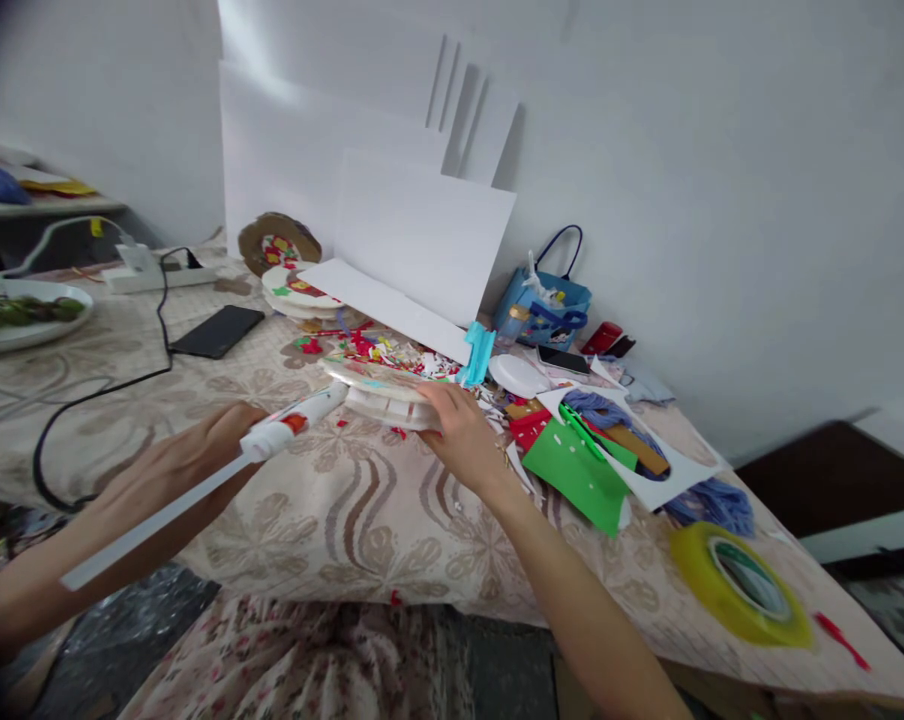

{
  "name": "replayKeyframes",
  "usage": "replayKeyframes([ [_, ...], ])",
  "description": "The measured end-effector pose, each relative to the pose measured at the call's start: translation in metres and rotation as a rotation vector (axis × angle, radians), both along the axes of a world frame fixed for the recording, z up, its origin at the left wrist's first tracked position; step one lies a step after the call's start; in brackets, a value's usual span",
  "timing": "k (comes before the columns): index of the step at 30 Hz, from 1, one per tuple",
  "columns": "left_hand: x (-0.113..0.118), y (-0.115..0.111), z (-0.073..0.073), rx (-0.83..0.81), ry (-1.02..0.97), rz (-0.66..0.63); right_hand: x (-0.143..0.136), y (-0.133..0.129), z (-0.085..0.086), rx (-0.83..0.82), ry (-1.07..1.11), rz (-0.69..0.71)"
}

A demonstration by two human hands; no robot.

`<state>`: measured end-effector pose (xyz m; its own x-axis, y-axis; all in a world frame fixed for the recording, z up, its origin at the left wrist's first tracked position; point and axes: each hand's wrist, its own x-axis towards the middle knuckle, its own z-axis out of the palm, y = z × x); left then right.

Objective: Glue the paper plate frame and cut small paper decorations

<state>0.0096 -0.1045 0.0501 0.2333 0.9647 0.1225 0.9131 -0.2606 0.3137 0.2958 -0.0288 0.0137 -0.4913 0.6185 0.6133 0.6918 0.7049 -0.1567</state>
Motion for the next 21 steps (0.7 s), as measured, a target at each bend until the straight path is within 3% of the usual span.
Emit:
replayKeyframes([
  [4,-0.004,-0.001,-0.005,0.059,-0.032,-0.056,0.002,0.0,-0.002,-0.009,-0.001,0.004],
  [8,-0.004,-0.004,-0.008,0.132,-0.082,-0.03,0.001,0.0,-0.002,-0.021,0.01,0.009],
  [21,0.004,-0.011,-0.004,0.09,-0.089,-0.022,0.002,-0.002,-0.004,0.024,-0.007,0.011],
])
